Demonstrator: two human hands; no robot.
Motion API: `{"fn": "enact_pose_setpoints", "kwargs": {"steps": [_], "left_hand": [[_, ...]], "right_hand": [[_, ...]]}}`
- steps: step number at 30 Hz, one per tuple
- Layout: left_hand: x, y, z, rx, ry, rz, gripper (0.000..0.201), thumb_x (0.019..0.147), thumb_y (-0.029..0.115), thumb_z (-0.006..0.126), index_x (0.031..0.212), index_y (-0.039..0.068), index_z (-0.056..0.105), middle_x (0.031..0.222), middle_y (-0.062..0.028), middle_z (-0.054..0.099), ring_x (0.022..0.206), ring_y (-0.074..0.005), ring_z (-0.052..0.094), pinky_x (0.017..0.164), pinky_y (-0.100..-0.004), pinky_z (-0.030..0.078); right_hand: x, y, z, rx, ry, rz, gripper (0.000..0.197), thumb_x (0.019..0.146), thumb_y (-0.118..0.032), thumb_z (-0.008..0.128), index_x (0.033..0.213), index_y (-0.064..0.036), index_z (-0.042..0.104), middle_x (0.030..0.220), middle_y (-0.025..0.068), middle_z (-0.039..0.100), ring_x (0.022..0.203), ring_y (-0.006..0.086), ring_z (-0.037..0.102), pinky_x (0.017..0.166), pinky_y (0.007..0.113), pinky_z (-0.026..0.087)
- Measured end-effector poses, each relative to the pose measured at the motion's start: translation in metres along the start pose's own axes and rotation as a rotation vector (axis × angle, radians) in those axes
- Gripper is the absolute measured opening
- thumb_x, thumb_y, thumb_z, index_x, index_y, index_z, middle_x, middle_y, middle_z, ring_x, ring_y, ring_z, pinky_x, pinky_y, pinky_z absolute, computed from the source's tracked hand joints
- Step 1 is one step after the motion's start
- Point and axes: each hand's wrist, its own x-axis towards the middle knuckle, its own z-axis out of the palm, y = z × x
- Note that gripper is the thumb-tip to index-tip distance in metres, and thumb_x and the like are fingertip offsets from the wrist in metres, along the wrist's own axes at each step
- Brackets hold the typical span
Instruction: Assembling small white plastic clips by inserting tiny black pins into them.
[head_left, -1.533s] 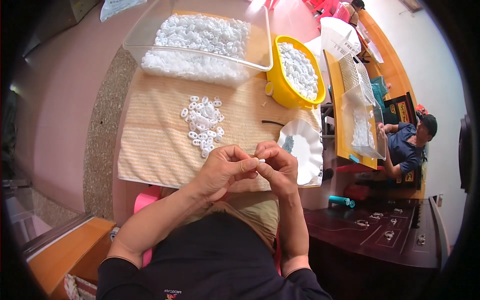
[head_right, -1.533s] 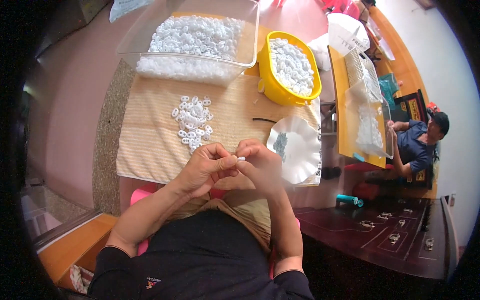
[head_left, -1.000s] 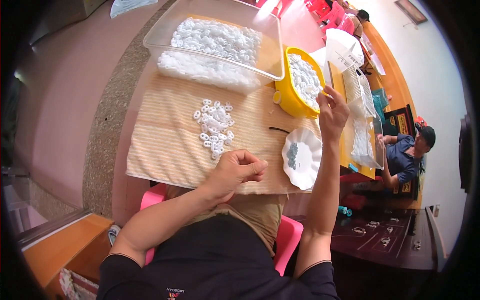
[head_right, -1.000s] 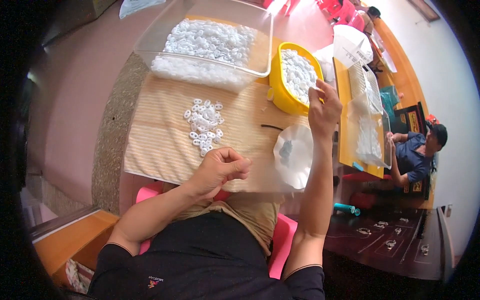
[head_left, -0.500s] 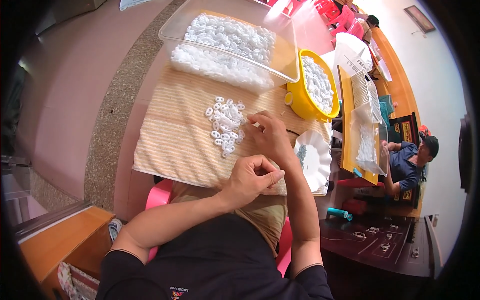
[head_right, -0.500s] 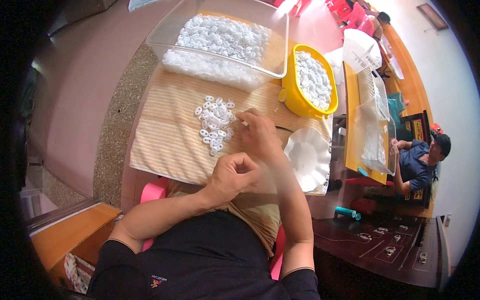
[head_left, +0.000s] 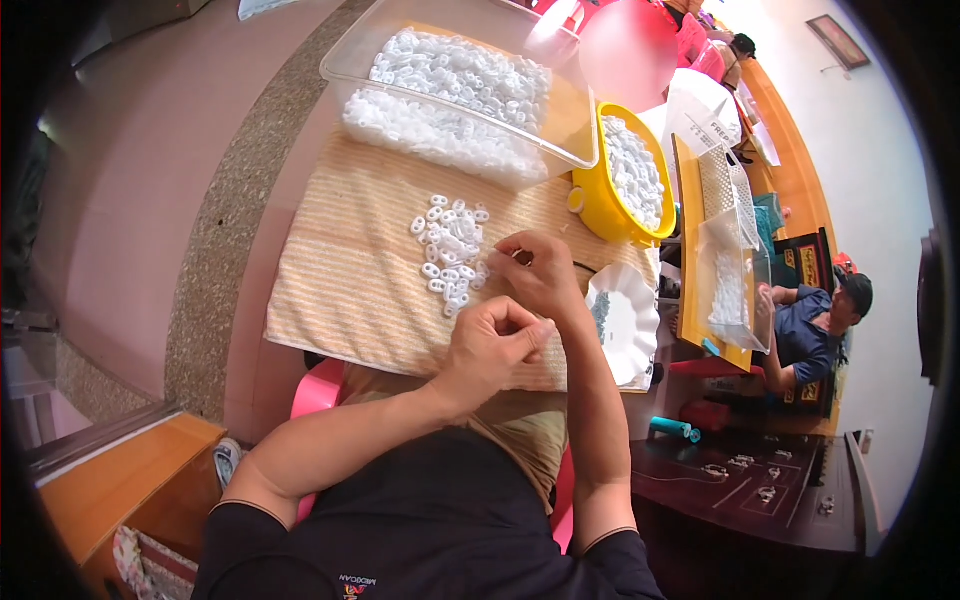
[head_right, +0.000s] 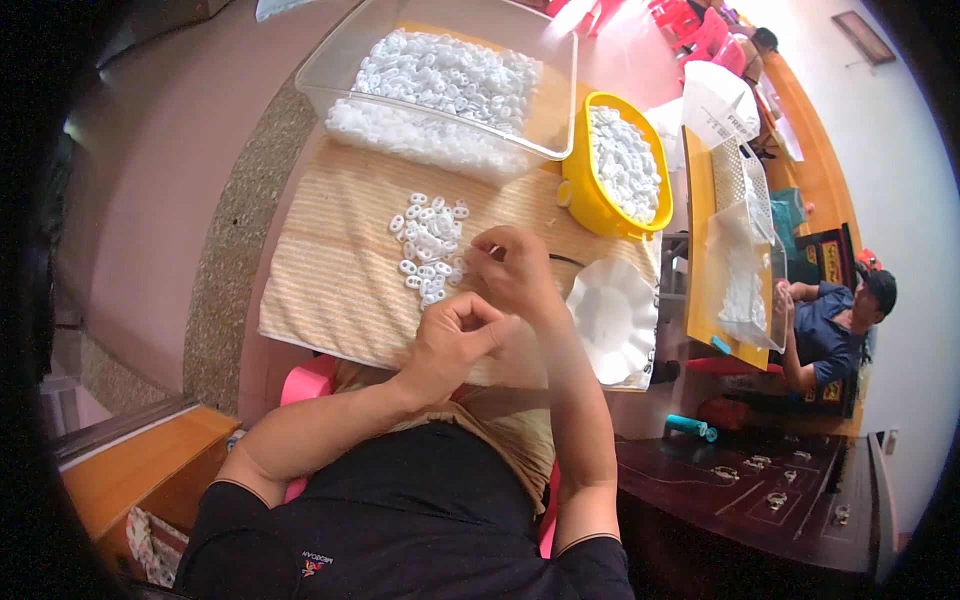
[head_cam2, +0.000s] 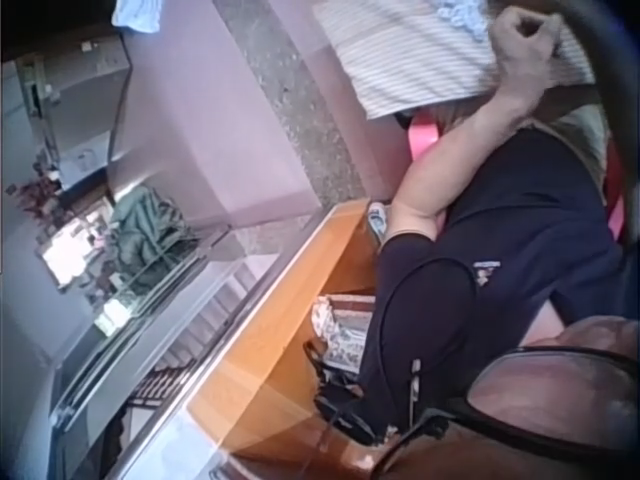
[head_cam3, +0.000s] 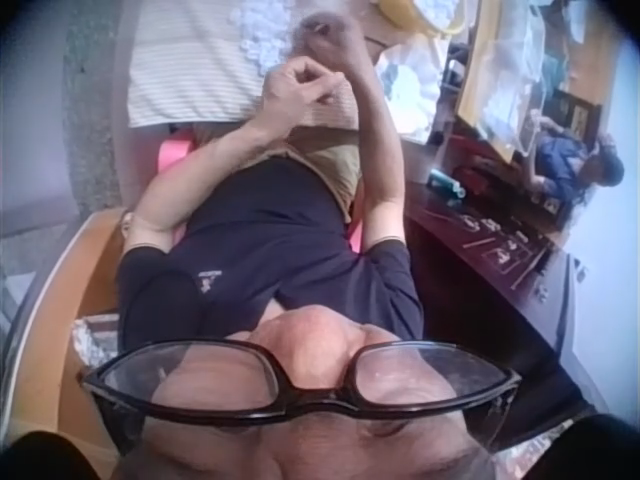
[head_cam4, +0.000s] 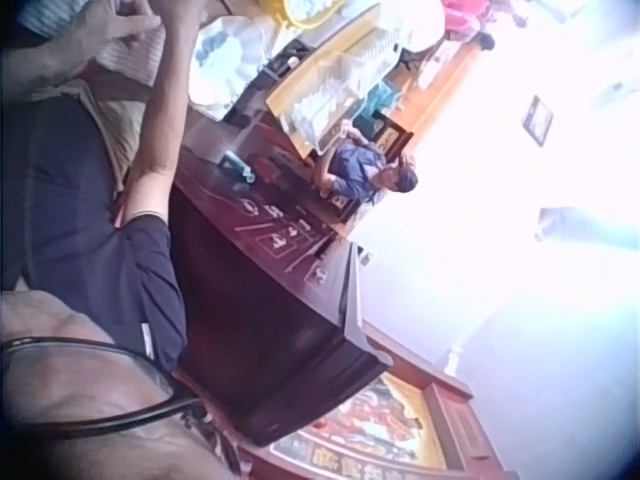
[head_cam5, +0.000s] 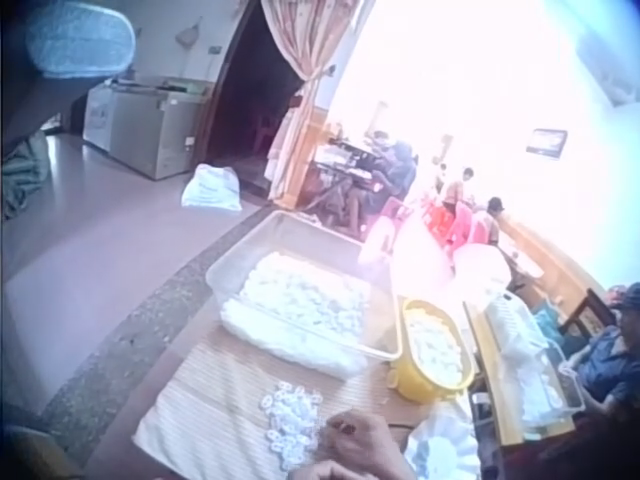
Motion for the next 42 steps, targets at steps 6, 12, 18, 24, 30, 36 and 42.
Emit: {"fn": "enact_pose_setpoints", "kwargs": {"steps": [6, 12, 18, 24, 30, 36, 42], "left_hand": [[0.011, 0.002, -0.005, -0.108, 0.223, 0.058, 0.014, 0.089, 0.013, 0.065, 0.097, 0.004, 0.059, 0.083, -0.0028, 0.062, 0.069, -0.0074, 0.058, 0.063, -0.0202, 0.050], [0.009, 0.002, -0.008, -0.216, 0.089, -0.089, 0.015, 0.093, 0.019, 0.060, 0.100, 0.006, 0.061, 0.090, -0.0019, 0.063, 0.084, -0.0105, 0.059, 0.076, -0.0267, 0.051], [0.008, 0.002, -0.008, -0.206, 0.051, -0.145, 0.013, 0.093, 0.018, 0.061, 0.096, 0.006, 0.063, 0.087, -0.0018, 0.063, 0.079, -0.0100, 0.060, 0.073, -0.0252, 0.052], [0.012, 0.000, -0.010, -0.243, 0.032, -0.151, 0.013, 0.092, 0.015, 0.061, 0.095, 0.003, 0.062, 0.091, -0.0052, 0.065, 0.078, -0.0114, 0.062, 0.074, -0.0260, 0.055], [0.010, -0.001, -0.010, -0.242, 0.024, -0.149, 0.012, 0.091, 0.011, 0.062, 0.096, 0.001, 0.060, 0.091, -0.0076, 0.066, 0.080, -0.0127, 0.064, 0.075, -0.0269, 0.056], [0.010, -0.005, -0.008, -0.250, 0.041, -0.152, 0.011, 0.088, 0.008, 0.065, 0.097, 0.002, 0.061, 0.088, -0.0076, 0.066, 0.077, -0.0133, 0.064, 0.072, -0.0262, 0.057], [0.009, -0.003, -0.006, -0.229, 0.025, -0.194, 0.011, 0.088, 0.008, 0.065, 0.097, 0.003, 0.062, 0.088, -0.0068, 0.066, 0.076, -0.0122, 0.064, 0.071, -0.0261, 0.056]], "right_hand": [[-0.041, -0.006, -0.016, 0.714, 0.091, 0.223, 0.011, 0.083, -0.003, 0.069, 0.090, 0.0047, 0.065, 0.073, 0.0050, 0.065, 0.064, 0.0091, 0.062, 0.057, 0.022, 0.050], [-0.070, -0.015, -0.016, 0.715, 0.139, 0.140, 0.013, 0.086, 0.000, 0.065, 0.097, 0.0055, 0.065, 0.081, 0.0072, 0.068, 0.071, 0.0100, 0.064, 0.062, 0.022, 0.053], [-0.085, -0.020, -0.020, 0.743, 0.155, 0.134, 0.013, 0.086, 0.001, 0.065, 0.099, 0.0034, 0.066, 0.087, 0.0066, 0.067, 0.078, 0.0095, 0.062, 0.068, 0.022, 0.051], [-0.108, 0.003, -0.052, 0.353, 0.261, 0.152, 0.015, 0.082, 0.005, 0.065, 0.097, 0.0014, 0.065, 0.087, 0.0022, 0.064, 0.075, 0.0083, 0.057, 0.067, 0.021, 0.047], [-0.127, 0.052, -0.103, -0.174, 0.264, 0.266, 0.017, 0.077, -0.001, 0.069, 0.093, 0.0032, 0.068, 0.075, 0.0080, 0.067, 0.068, 0.0115, 0.063, 0.064, 0.026, 0.050], [-0.128, 0.058, -0.108, -0.363, 0.145, 0.352, 0.021, 0.073, -0.005, 0.065, 0.093, 0.0011, 0.068, 0.077, 0.0142, 0.068, 0.069, 0.0232, 0.067, 0.067, 0.032, 0.052], [-0.124, 0.059, -0.106, -0.429, 0.096, 0.386, 0.021, 0.071, -0.009, 0.062, 0.090, -0.0006, 0.068, 0.075, 0.0174, 0.065, 0.071, 0.0294, 0.066, 0.067, 0.036, 0.051]]}}
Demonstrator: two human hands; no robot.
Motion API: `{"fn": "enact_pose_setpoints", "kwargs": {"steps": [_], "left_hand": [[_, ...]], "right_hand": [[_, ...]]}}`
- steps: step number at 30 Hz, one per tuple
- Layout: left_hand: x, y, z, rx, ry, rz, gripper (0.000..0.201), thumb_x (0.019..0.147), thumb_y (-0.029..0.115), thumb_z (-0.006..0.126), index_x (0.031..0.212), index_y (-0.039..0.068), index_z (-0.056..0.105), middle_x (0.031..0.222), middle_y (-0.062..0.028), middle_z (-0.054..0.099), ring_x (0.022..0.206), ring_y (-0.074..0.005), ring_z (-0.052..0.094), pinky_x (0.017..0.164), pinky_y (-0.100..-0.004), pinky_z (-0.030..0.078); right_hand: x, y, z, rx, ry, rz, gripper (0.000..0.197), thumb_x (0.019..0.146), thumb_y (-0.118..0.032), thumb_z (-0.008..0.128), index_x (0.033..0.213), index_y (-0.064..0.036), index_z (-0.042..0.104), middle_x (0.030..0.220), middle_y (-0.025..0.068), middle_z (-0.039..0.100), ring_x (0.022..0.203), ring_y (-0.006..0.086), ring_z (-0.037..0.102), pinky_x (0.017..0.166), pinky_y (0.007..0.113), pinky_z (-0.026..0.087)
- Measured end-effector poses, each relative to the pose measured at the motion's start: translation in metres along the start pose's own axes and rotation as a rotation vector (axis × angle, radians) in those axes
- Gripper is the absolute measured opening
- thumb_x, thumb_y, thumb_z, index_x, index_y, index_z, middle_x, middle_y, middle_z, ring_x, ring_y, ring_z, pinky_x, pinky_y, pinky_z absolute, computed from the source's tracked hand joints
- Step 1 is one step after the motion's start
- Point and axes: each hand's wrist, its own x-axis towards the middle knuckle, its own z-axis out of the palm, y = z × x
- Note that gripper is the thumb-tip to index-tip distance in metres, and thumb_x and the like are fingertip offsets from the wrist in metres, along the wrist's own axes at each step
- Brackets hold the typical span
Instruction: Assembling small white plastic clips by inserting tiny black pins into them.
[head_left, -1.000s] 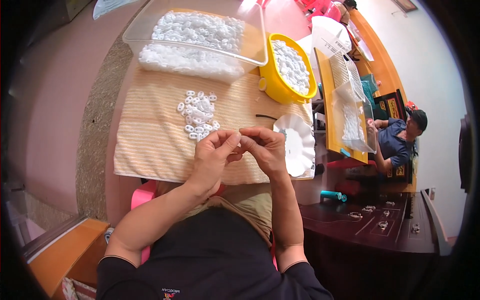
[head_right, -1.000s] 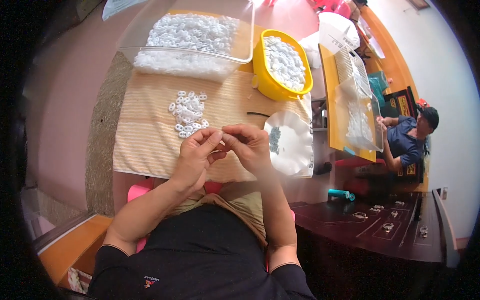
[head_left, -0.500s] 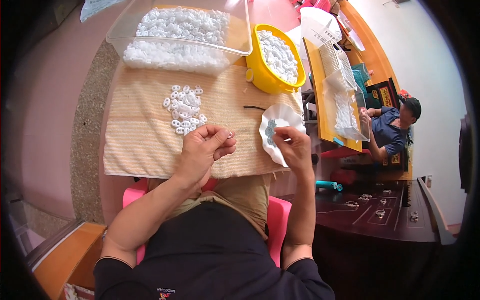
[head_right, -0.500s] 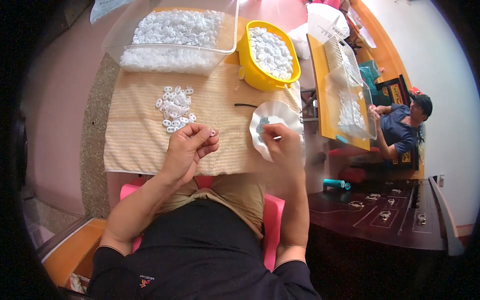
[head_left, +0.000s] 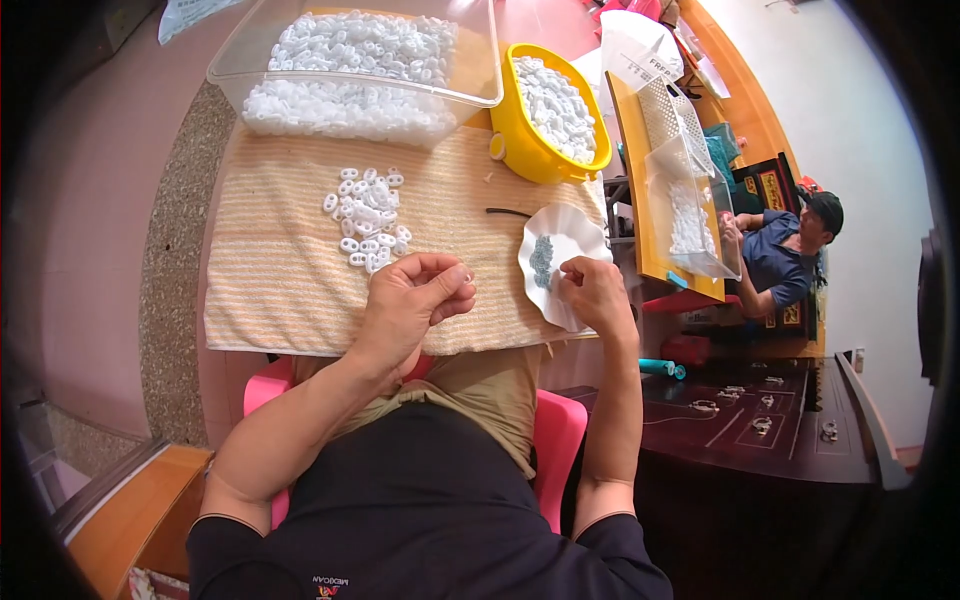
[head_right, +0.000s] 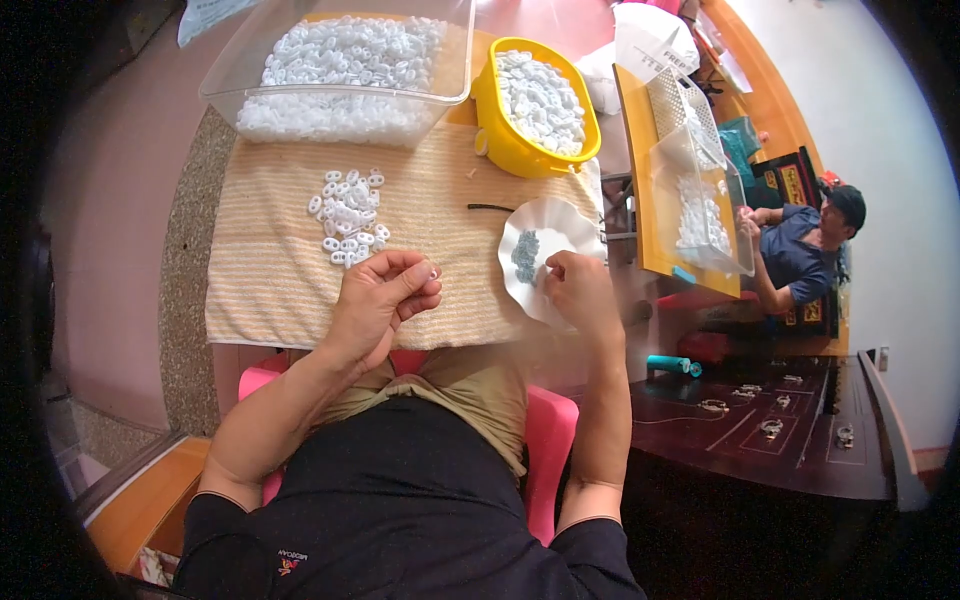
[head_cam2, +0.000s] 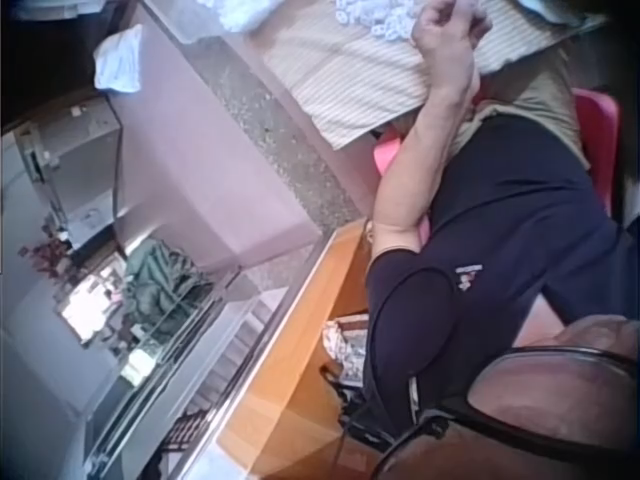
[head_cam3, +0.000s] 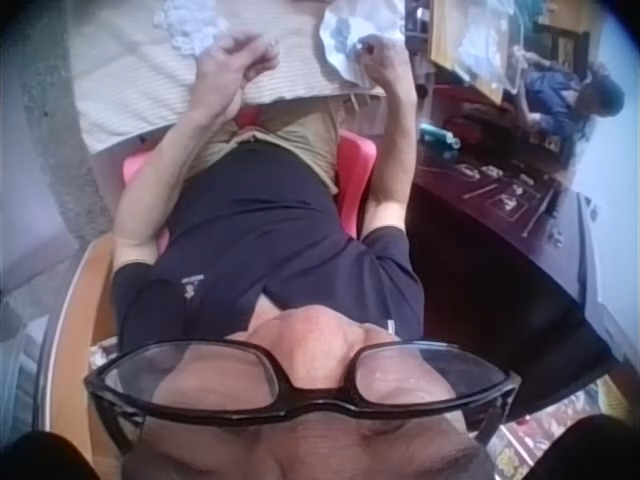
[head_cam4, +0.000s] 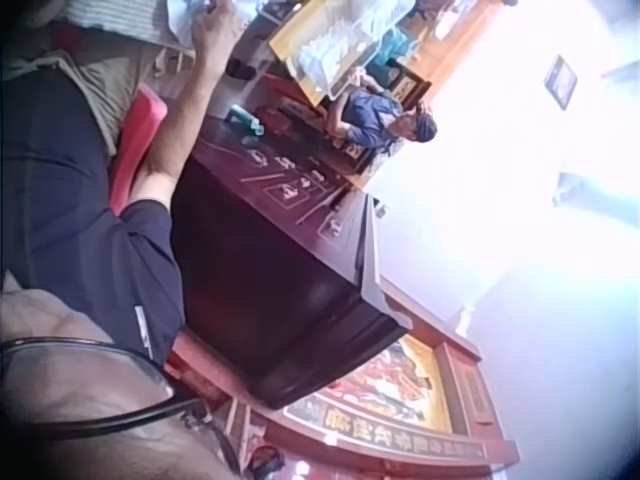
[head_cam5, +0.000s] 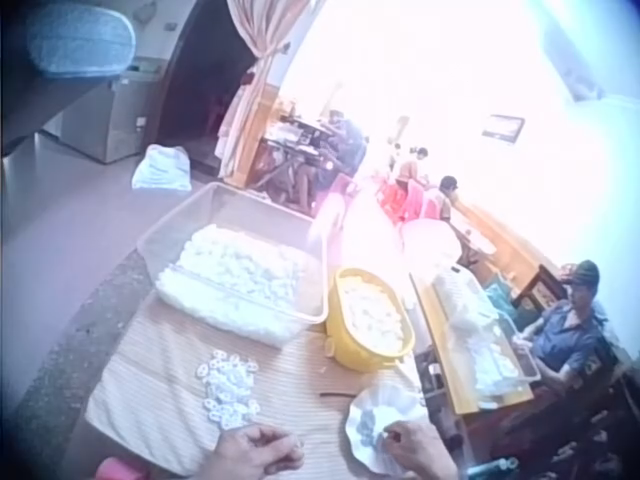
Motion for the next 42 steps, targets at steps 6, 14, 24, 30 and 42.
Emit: {"fn": "enact_pose_setpoints", "kwargs": {"steps": [6, 14, 24, 30, 42], "left_hand": [[0.001, 0.000, -0.002, 0.020, -0.015, -0.010, 0.011, 0.088, 0.008, 0.065, 0.097, 0.003, 0.062, 0.088, -0.0062, 0.066, 0.076, -0.0118, 0.064, 0.072, -0.0258, 0.056], [0.001, 0.001, -0.002, 0.012, -0.009, -0.024, 0.014, 0.088, 0.008, 0.066, 0.098, 0.001, 0.061, 0.087, -0.0066, 0.066, 0.077, -0.0122, 0.065, 0.073, -0.0258, 0.056], [0.003, -0.001, -0.004, 0.037, -0.012, -0.064, 0.017, 0.089, 0.007, 0.063, 0.105, 0.001, 0.061, 0.091, -0.0070, 0.067, 0.080, -0.0125, 0.065, 0.076, -0.0269, 0.056], [0.000, 0.004, -0.001, 0.047, -0.003, -0.087, 0.016, 0.089, 0.007, 0.063, 0.104, 0.001, 0.062, 0.090, -0.0074, 0.067, 0.079, -0.0125, 0.066, 0.075, -0.0267, 0.057], [0.002, 0.001, -0.003, 0.041, -0.012, -0.104, 0.016, 0.089, 0.006, 0.063, 0.103, 0.000, 0.062, 0.090, -0.0091, 0.067, 0.080, -0.0132, 0.066, 0.074, -0.0266, 0.057]], "right_hand": [[0.006, -0.005, -0.002, -0.104, -0.059, -0.038, 0.019, 0.071, -0.010, 0.061, 0.085, -0.0007, 0.068, 0.075, 0.0189, 0.064, 0.071, 0.0342, 0.065, 0.066, 0.038, 0.051], [-0.009, -0.006, 0.004, 0.273, 0.072, -0.046, 0.015, 0.076, -0.004, 0.063, 0.089, 0.0012, 0.068, 0.079, 0.0111, 0.067, 0.071, 0.0181, 0.065, 0.067, 0.028, 0.051], [-0.015, -0.070, 0.035, 1.139, -0.157, -0.081, 0.011, 0.087, 0.002, 0.062, 0.097, 0.0065, 0.063, 0.090, 0.0102, 0.061, 0.078, 0.0165, 0.063, 0.072, 0.029, 0.056], [-0.010, -0.074, 0.049, 1.252, -0.208, -0.048, 0.012, 0.088, -0.001, 0.063, 0.098, 0.0051, 0.063, 0.090, 0.0085, 0.063, 0.081, 0.0160, 0.063, 0.073, 0.030, 0.057], [-0.009, -0.075, 0.052, 1.216, -0.259, -0.037, 0.011, 0.088, 0.001, 0.062, 0.097, 0.0055, 0.063, 0.096, 0.0095, 0.064, 0.085, 0.0145, 0.062, 0.075, 0.027, 0.054]]}}
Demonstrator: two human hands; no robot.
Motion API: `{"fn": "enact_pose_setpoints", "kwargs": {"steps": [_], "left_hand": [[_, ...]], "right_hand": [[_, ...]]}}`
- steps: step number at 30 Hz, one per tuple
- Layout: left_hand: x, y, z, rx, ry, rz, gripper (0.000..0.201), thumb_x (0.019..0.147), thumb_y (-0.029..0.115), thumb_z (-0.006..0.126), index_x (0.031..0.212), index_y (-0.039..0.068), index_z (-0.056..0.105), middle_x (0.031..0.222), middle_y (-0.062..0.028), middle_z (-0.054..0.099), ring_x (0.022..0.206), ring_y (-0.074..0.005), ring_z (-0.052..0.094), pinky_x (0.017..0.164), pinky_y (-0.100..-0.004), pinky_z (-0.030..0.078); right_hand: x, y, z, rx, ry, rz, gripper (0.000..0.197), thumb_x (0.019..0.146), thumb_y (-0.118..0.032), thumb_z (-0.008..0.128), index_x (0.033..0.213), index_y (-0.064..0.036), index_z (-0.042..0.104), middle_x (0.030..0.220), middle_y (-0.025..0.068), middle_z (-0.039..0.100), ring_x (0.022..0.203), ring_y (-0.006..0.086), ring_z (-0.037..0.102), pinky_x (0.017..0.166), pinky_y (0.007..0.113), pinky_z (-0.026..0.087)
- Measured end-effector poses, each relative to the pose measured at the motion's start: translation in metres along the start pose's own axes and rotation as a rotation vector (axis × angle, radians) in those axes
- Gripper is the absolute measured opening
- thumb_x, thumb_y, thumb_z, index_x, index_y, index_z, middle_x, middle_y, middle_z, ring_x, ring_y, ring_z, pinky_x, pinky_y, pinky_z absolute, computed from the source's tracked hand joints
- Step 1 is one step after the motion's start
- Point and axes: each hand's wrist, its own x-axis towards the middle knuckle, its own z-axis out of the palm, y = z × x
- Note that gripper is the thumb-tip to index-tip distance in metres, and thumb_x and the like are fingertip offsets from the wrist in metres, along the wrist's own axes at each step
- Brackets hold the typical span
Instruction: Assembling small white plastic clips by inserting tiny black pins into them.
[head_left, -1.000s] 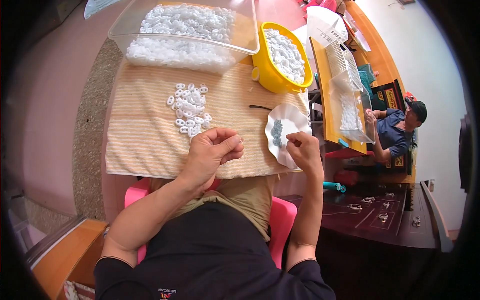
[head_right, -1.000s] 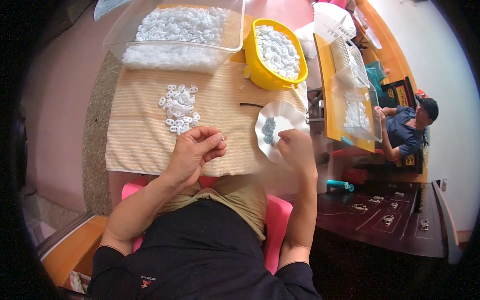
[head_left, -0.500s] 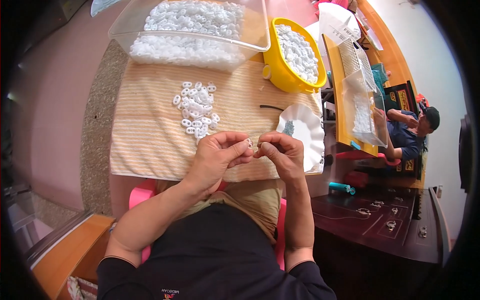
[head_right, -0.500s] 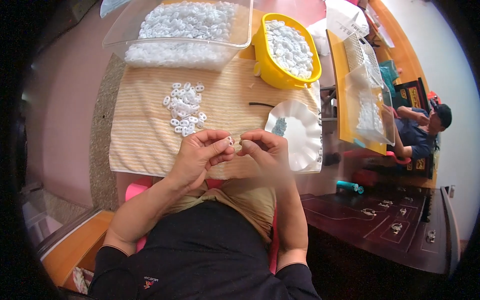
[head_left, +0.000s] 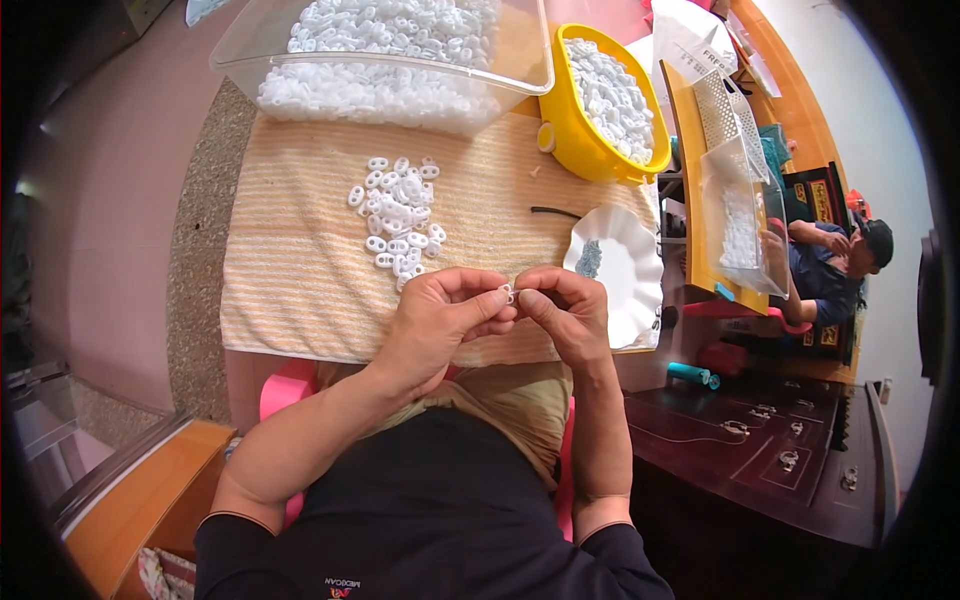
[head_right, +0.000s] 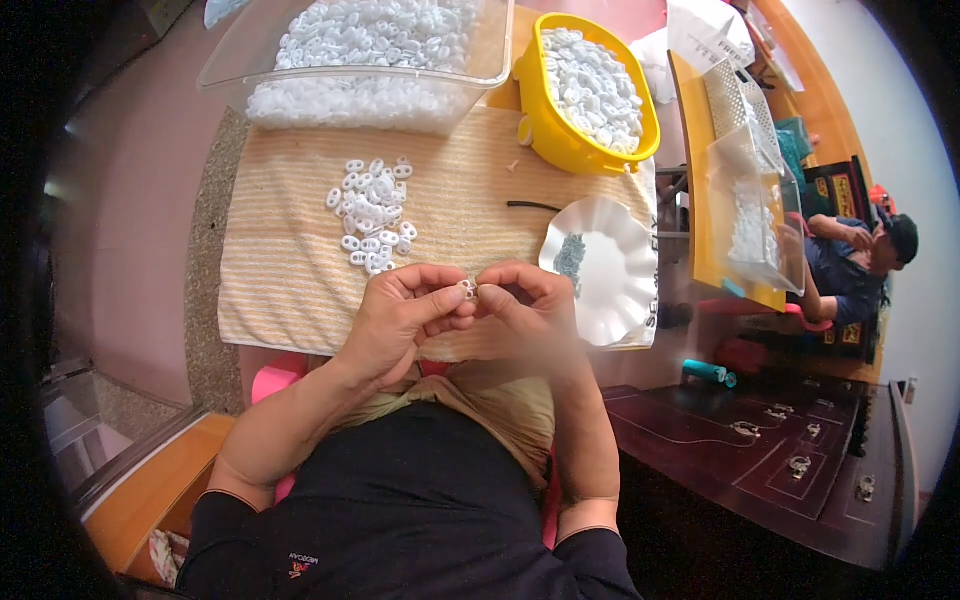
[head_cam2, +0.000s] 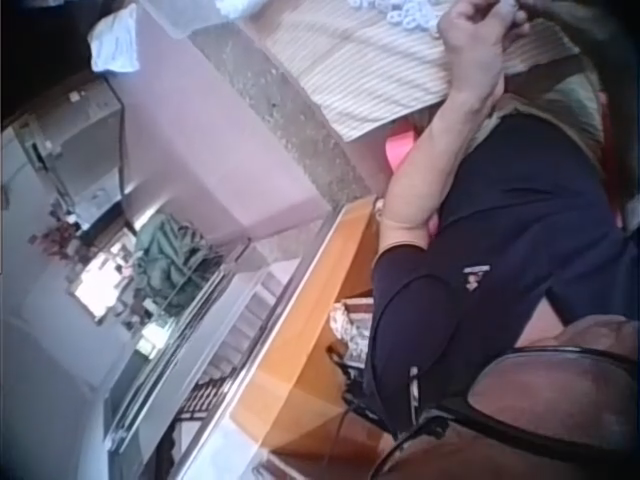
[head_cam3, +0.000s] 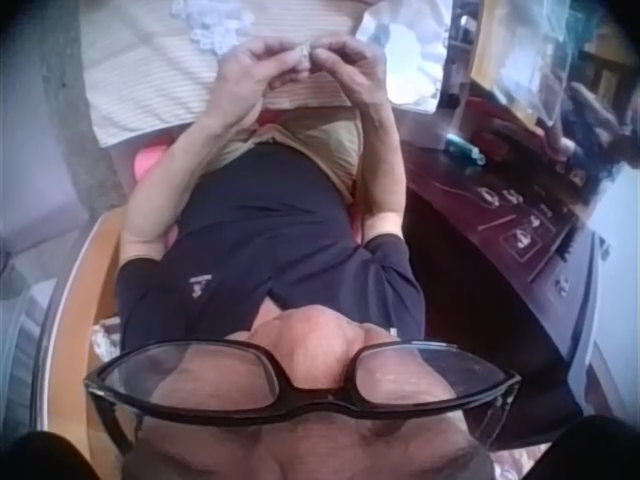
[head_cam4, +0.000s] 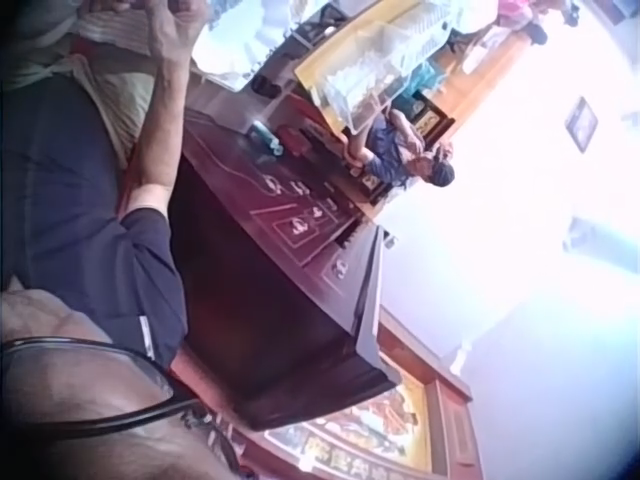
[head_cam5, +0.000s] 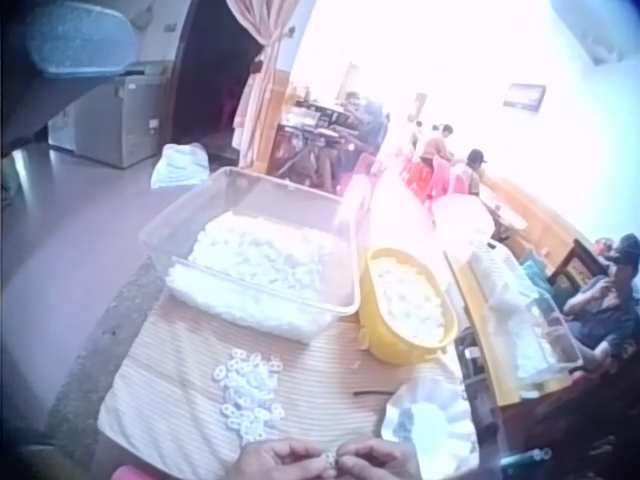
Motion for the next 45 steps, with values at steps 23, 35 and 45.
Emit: {"fn": "enact_pose_setpoints", "kwargs": {"steps": [23, 35, 45], "left_hand": [[0.000, -0.002, 0.000, 0.045, 0.021, -0.010, 0.015, 0.089, 0.004, 0.063, 0.103, -0.002, 0.062, 0.091, -0.0098, 0.067, 0.079, -0.0134, 0.066, 0.074, -0.0259, 0.057], [-0.001, -0.005, 0.001, 0.108, 0.032, 0.049, 0.015, 0.088, 0.003, 0.063, 0.102, -0.003, 0.062, 0.090, -0.0106, 0.067, 0.078, -0.0133, 0.067, 0.074, -0.0254, 0.057], [0.000, -0.012, 0.001, 0.091, 0.018, 0.096, 0.015, 0.088, 0.003, 0.063, 0.102, -0.004, 0.061, 0.090, -0.0109, 0.067, 0.078, -0.0134, 0.067, 0.073, -0.0247, 0.057]], "right_hand": [[0.001, 0.002, -0.001, -0.044, -0.052, -0.033, 0.008, 0.088, 0.001, 0.061, 0.095, 0.0066, 0.063, 0.091, 0.0098, 0.063, 0.082, 0.0137, 0.062, 0.073, 0.025, 0.054], [0.000, 0.003, 0.003, -0.030, -0.059, 0.029, 0.009, 0.090, -0.002, 0.060, 0.093, 0.0055, 0.064, 0.087, 0.0066, 0.065, 0.079, 0.0114, 0.062, 0.071, 0.025, 0.055], [-0.003, 0.006, 0.004, -0.105, -0.027, 0.051, 0.012, 0.093, -0.007, 0.059, 0.093, 0.0038, 0.063, 0.084, 0.0041, 0.065, 0.077, 0.0086, 0.061, 0.070, 0.023, 0.053]]}}
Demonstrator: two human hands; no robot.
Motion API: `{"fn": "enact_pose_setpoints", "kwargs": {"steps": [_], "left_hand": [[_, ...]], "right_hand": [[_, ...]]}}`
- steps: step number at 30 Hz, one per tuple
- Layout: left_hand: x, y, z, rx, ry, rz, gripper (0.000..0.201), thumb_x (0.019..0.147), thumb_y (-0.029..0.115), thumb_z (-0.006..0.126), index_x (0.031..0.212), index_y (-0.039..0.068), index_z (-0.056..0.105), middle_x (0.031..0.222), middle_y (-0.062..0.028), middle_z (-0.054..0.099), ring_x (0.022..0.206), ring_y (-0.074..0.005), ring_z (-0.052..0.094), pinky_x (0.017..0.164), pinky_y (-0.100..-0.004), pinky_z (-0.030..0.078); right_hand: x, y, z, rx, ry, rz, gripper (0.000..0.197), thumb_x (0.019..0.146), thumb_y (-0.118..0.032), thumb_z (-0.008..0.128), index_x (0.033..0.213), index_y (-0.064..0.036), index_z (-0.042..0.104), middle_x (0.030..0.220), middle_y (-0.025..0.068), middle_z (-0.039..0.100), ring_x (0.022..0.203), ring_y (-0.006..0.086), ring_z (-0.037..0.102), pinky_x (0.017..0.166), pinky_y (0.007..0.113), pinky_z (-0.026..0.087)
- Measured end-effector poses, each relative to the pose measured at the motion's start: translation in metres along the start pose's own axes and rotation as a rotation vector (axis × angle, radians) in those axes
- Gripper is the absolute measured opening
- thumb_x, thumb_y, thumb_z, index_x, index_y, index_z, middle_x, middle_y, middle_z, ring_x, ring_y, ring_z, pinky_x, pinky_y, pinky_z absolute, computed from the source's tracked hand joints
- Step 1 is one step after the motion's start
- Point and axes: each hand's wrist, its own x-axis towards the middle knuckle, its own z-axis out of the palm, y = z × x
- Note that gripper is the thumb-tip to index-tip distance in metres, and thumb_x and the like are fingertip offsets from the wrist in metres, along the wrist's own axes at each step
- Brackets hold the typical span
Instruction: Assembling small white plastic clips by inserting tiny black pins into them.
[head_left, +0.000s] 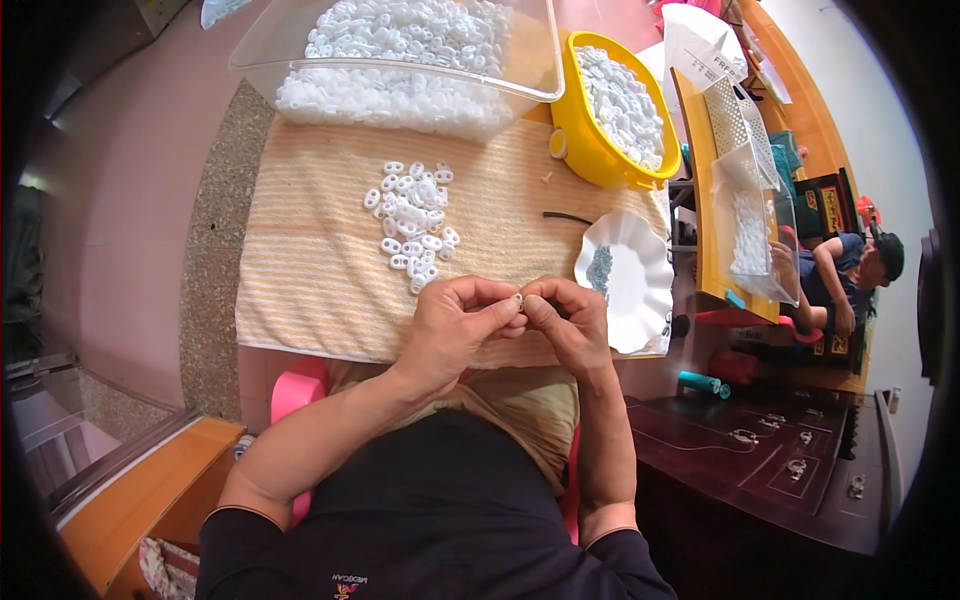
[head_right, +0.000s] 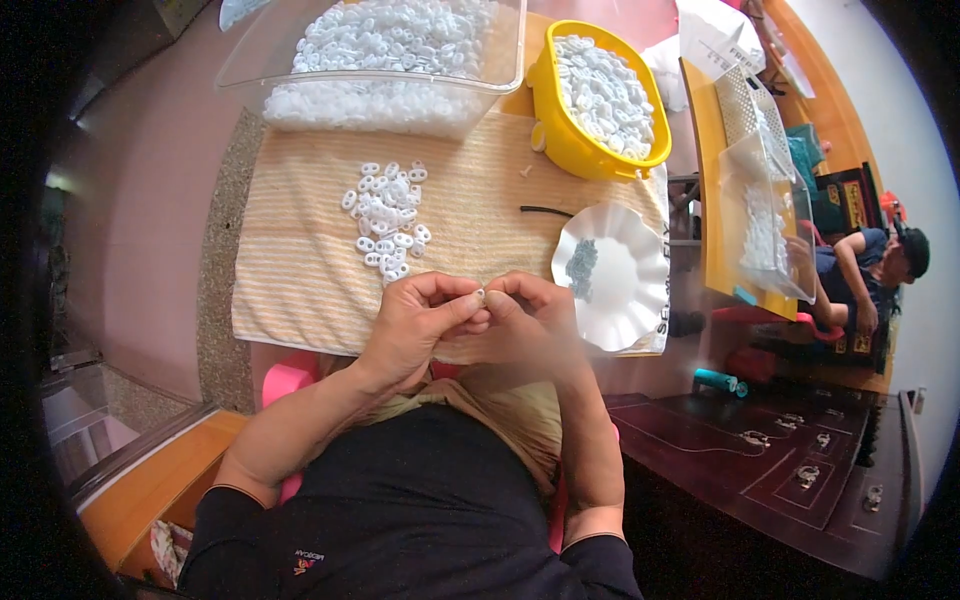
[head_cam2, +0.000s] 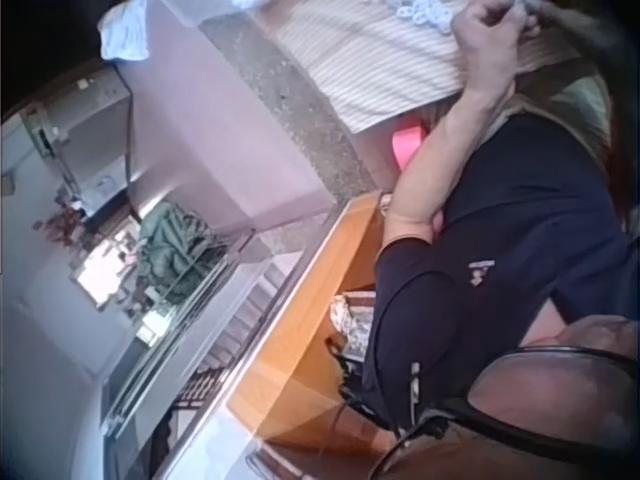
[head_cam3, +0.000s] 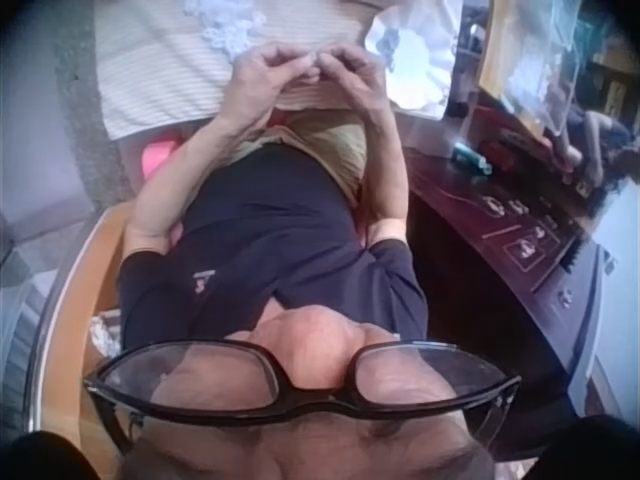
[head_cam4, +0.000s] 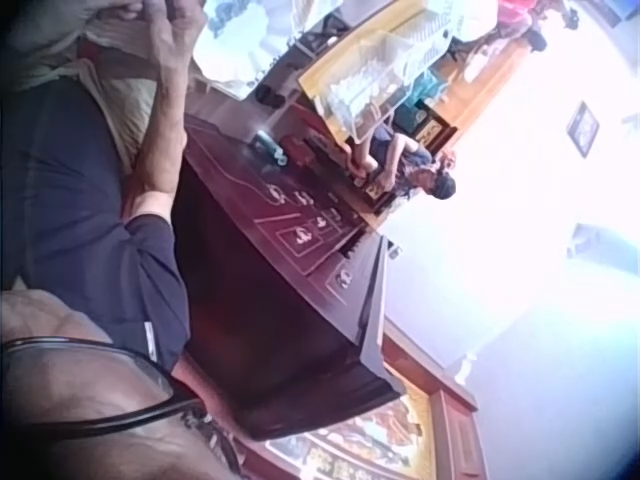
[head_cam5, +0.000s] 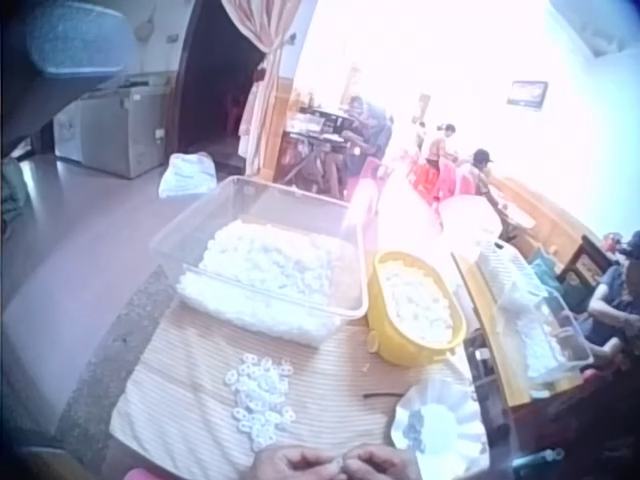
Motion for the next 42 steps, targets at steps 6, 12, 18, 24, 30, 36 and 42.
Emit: {"fn": "enact_pose_setpoints", "kwargs": {"steps": [6, 12, 18, 24, 30, 36, 42], "left_hand": [[0.000, 0.000, -0.001, -0.029, 0.006, -0.019, 0.015, 0.088, 0.003, 0.063, 0.102, -0.004, 0.061, 0.091, -0.0112, 0.067, 0.079, -0.0138, 0.067, 0.073, -0.0253, 0.057], [-0.001, 0.000, 0.000, 0.007, 0.002, 0.002, 0.015, 0.088, 0.003, 0.063, 0.102, -0.004, 0.062, 0.090, -0.0109, 0.067, 0.078, -0.0135, 0.066, 0.074, -0.0253, 0.057], [-0.001, 0.003, 0.000, 0.023, -0.015, 0.005, 0.016, 0.088, 0.004, 0.064, 0.102, -0.004, 0.062, 0.090, -0.0107, 0.067, 0.078, -0.0132, 0.066, 0.074, -0.0249, 0.056], [0.000, 0.005, 0.000, 0.001, -0.028, -0.032, 0.015, 0.088, 0.005, 0.064, 0.101, -0.003, 0.063, 0.090, -0.0097, 0.067, 0.078, -0.0125, 0.066, 0.073, -0.0248, 0.056], [0.001, 0.005, -0.002, -0.033, -0.020, -0.056, 0.014, 0.088, 0.004, 0.064, 0.101, -0.002, 0.063, 0.089, -0.0086, 0.067, 0.077, -0.0124, 0.066, 0.072, -0.0245, 0.057], [0.000, 0.007, -0.002, -0.051, -0.014, -0.077, 0.014, 0.088, 0.005, 0.064, 0.100, -0.002, 0.062, 0.089, -0.0086, 0.067, 0.077, -0.0129, 0.066, 0.072, -0.0249, 0.057], [0.001, 0.008, -0.002, -0.061, -0.025, -0.087, 0.013, 0.088, 0.004, 0.064, 0.099, -0.002, 0.062, 0.090, -0.0088, 0.066, 0.078, -0.0135, 0.066, 0.073, -0.0264, 0.057]], "right_hand": [[-0.001, 0.002, 0.002, -0.056, 0.010, -0.019, 0.015, 0.094, -0.011, 0.058, 0.093, 0.0037, 0.062, 0.085, 0.0033, 0.063, 0.078, 0.0074, 0.059, 0.070, 0.022, 0.051], [-0.001, 0.003, 0.003, -0.072, 0.001, -0.055, 0.016, 0.095, -0.010, 0.057, 0.090, 0.0043, 0.062, 0.085, 0.0041, 0.063, 0.077, 0.0077, 0.058, 0.069, 0.022, 0.050], [-0.001, 0.002, 0.003, -0.082, -0.004, -0.098, 0.016, 0.094, -0.010, 0.058, 0.089, 0.0047, 0.062, 0.085, 0.0051, 0.063, 0.077, 0.0091, 0.059, 0.068, 0.023, 0.051], [-0.001, 0.003, -0.002, 0.044, -0.010, -0.045, 0.018, 0.094, -0.012, 0.058, 0.093, 0.0046, 0.064, 0.086, 0.0055, 0.064, 0.078, 0.0101, 0.060, 0.070, 0.023, 0.052], [-0.001, 0.007, -0.008, 0.159, -0.021, 0.003, 0.020, 0.092, -0.016, 0.061, 0.096, 0.0040, 0.065, 0.089, 0.0066, 0.066, 0.078, 0.0115, 0.062, 0.071, 0.025, 0.053], [-0.001, 0.011, -0.009, 0.178, -0.014, -0.004, 0.021, 0.091, -0.015, 0.063, 0.098, 0.0041, 0.064, 0.091, 0.0087, 0.067, 0.080, 0.0127, 0.064, 0.072, 0.026, 0.055], [-0.002, 0.009, -0.008, 0.261, 0.027, 0.007, 0.018, 0.089, -0.012, 0.066, 0.098, 0.0040, 0.063, 0.091, 0.0089, 0.067, 0.079, 0.0134, 0.064, 0.071, 0.025, 0.054]]}}
